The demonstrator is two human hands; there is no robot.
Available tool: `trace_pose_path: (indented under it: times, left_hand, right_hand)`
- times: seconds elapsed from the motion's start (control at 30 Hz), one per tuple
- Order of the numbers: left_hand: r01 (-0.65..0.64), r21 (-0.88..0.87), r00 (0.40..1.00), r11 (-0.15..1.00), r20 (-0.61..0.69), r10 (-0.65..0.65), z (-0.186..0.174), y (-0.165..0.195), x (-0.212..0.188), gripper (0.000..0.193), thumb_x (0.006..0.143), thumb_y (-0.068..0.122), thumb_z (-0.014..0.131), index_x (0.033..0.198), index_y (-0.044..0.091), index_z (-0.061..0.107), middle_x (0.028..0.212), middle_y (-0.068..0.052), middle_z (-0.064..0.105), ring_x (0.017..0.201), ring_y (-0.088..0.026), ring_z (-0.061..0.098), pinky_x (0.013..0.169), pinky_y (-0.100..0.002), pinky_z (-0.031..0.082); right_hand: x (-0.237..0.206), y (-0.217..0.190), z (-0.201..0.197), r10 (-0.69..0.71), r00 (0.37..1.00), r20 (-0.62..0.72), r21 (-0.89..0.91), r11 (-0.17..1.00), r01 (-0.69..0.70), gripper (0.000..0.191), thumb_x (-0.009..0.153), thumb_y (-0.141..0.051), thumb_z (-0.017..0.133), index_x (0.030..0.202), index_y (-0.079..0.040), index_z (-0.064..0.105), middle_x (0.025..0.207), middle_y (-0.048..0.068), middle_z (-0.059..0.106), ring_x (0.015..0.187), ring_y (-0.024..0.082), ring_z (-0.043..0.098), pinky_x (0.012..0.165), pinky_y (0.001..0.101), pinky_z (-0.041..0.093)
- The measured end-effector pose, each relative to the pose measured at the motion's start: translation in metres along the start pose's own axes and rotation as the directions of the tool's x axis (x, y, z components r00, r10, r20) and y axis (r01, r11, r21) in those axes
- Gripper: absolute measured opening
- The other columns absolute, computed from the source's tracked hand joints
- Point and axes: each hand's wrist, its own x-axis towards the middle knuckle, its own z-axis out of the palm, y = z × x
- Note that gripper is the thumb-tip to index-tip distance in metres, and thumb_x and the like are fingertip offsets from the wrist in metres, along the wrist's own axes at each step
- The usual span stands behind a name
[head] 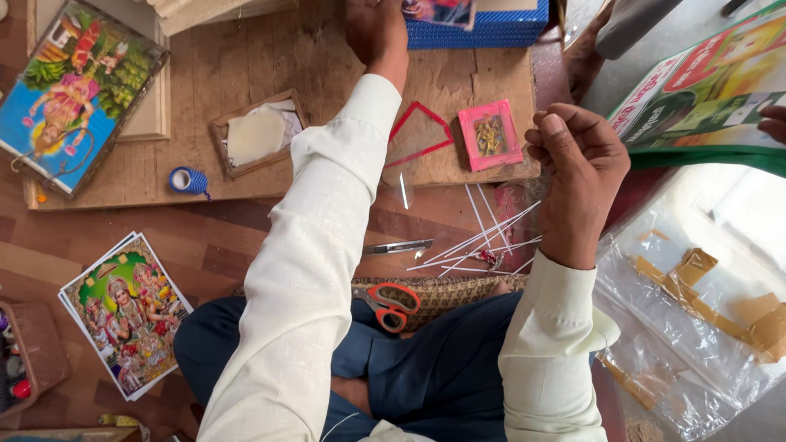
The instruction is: The person assembles a small religious card by inserting a printed image into a plastic sleeve and attaching a red ribbon. They use a utility knife to trim a backing material and a ruler to measure it. The person handles the card, ribbon, and tools while sitting on the floor.
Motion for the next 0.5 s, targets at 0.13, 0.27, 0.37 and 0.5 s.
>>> trace_pose_path:
  times: [0.13, 0.27, 0.37, 0.5]
  left_hand:
    - [-0.275, 0.299, 0.942, 0.914, -0.107, 0.318, -0.042, -0.017, -0.013, 0.059, 0.078, 0.017, 0.083, 0.129, 0.003, 0.057, 0.130, -0.019, 0.058, 0.122, -0.039, 0.055, 0.100, -0.050, 0.046]
    - [-0.515, 0.190, 0.837, 0.836, 0.324, 0.441, -0.166, -0.032, -0.066, 0.054, 0.092, 0.015, 0.076, 0.140, 0.002, 0.054, 0.128, -0.018, 0.063, 0.121, -0.035, 0.059, 0.101, -0.044, 0.050]
    - [-0.609, 0.391, 0.709, 0.690, 0.659, 0.252, -0.299, -0.036, -0.126, 0.057, 0.092, 0.025, 0.074, 0.137, -0.004, 0.054, 0.128, -0.029, 0.059, 0.115, -0.047, 0.058, 0.097, -0.049, 0.048]
    - [-0.618, 0.727, 0.748, 0.299, 0.661, -0.063, -0.436, -0.038, -0.201, 0.070, 0.080, 0.043, 0.078, 0.130, -0.002, 0.058, 0.130, -0.024, 0.060, 0.125, -0.042, 0.053, 0.114, -0.063, 0.032]
  right_hand:
    - [-0.003, -0.003, 0.005, 0.007, 1.000, 0.008, -0.031, 1.000, -0.007, 0.014, 0.104, -0.006, 0.073, 0.115, 0.002, 0.070, 0.104, 0.008, 0.075, 0.088, 0.013, 0.071, 0.079, 0.0255, 0.057]
    - [-0.010, -0.004, 0.009, 0.008, 1.000, 0.004, -0.065, 0.998, -0.008, 0.016, 0.102, -0.008, 0.074, 0.114, 0.001, 0.070, 0.103, 0.008, 0.075, 0.086, 0.013, 0.072, 0.078, 0.0251, 0.057]
    - [-0.015, 0.012, 0.009, 0.009, 0.999, 0.037, -0.109, 0.994, -0.005, 0.017, 0.101, -0.010, 0.075, 0.113, 0.001, 0.071, 0.100, 0.007, 0.075, 0.085, 0.014, 0.073, 0.077, 0.0256, 0.058]
    - [-0.031, 0.055, 0.013, -0.002, 0.982, 0.189, -0.227, 0.973, 0.045, 0.016, 0.104, -0.010, 0.077, 0.112, 0.002, 0.071, 0.098, 0.008, 0.072, 0.083, 0.013, 0.069, 0.076, 0.0262, 0.057]
